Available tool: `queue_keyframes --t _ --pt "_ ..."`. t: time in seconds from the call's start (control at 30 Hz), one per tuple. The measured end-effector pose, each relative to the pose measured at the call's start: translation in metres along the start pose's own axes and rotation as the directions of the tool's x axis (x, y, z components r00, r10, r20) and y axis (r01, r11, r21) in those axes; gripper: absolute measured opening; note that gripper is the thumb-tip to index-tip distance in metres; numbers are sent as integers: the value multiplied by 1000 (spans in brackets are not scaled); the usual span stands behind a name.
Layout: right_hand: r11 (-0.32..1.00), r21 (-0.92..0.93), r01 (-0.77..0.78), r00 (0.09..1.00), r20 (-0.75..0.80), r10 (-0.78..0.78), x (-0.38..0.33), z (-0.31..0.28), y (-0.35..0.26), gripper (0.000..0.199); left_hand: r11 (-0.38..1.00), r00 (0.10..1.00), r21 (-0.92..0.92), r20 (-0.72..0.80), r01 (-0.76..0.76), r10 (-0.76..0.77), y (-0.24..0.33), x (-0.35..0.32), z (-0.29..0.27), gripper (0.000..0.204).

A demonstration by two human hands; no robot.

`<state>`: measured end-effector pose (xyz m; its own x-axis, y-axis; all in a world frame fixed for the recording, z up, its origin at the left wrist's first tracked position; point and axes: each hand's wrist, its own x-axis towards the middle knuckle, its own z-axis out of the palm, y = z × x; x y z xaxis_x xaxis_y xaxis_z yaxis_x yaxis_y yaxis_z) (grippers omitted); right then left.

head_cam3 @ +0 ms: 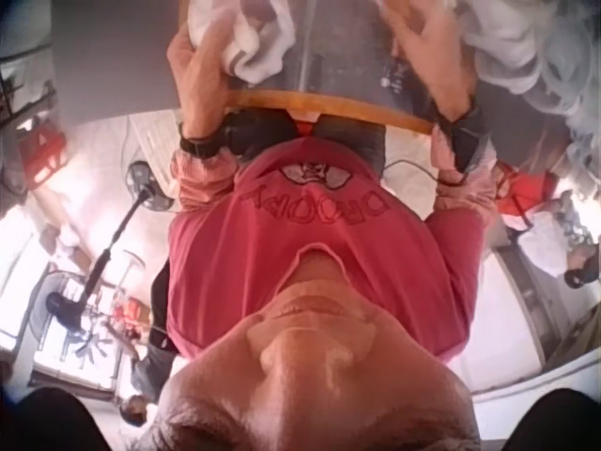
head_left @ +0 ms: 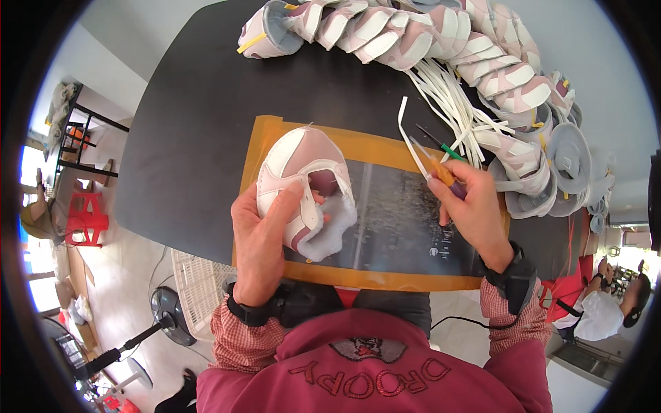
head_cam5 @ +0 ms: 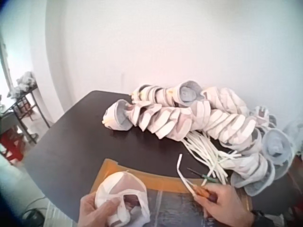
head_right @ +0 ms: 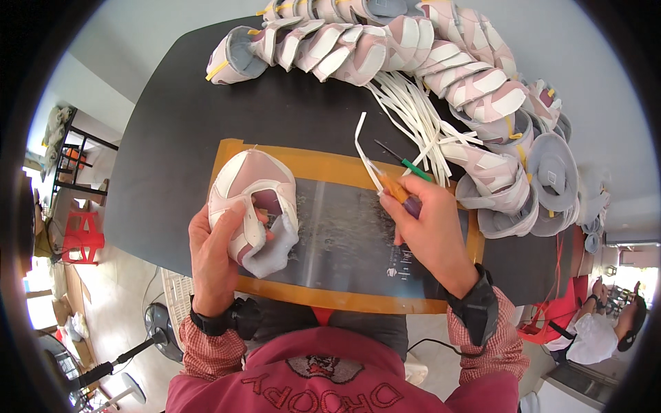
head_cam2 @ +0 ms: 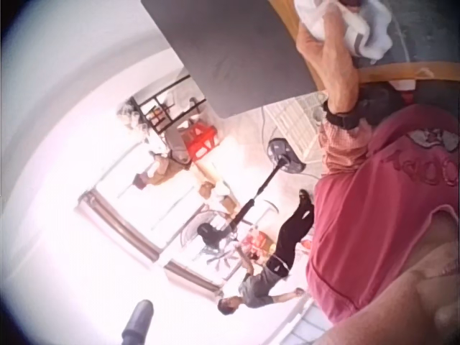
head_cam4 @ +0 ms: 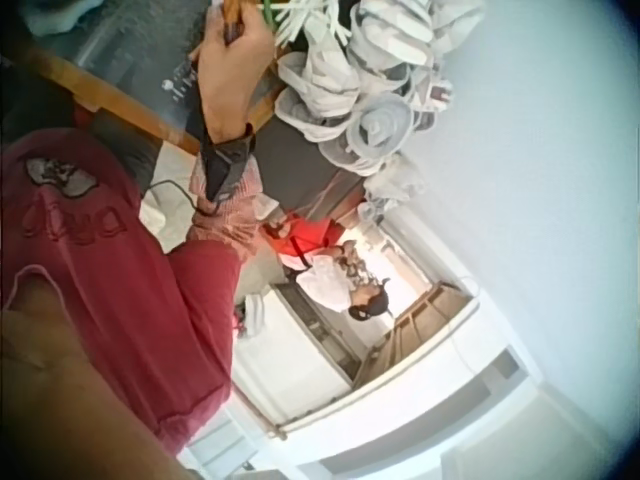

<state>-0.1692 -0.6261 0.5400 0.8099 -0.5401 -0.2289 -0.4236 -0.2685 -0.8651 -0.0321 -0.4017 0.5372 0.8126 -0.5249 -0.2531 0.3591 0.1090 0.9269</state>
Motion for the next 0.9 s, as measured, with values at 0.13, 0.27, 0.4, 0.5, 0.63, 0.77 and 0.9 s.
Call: queue_keyframes --t 0.13,0.27,0.4,0.5,0.63,0.77,0.9 --pt "846 -406 346 856 -232 -461 -3 -8 -7 21 1000 1000 14 -9 -1 1 -1 -2 -1 29" --pt "884 -247 398 845 -278 -458 15 -7 -23 19 998 1000 55 4 -15 15 -1 -2 -2 30" --pt "899 -267 348 924 -67 -378 30 2 -36 20 996 999 80 12 -39 38 -3 -2 -4 28" --pt "793 -541 280 907 -123 -403 63 15 -30 23 998 1000 55 -2 -29 30 -5 -2 -4 27" --pt "689 -684 239 896 -118 -428 94 26 -20 28 996 999 83 -10 -41 42 -4 -4 -4 26" --pt "768 -480 424 852 -76 -519 96 27 -10 19 999 998 -3 45 -53 53 -5 -5 -6 29" --pt "917 120 379 911 127 -393 48 34 -44 9 997 997 -42 18 -69 70 -6 -7 -7 33"
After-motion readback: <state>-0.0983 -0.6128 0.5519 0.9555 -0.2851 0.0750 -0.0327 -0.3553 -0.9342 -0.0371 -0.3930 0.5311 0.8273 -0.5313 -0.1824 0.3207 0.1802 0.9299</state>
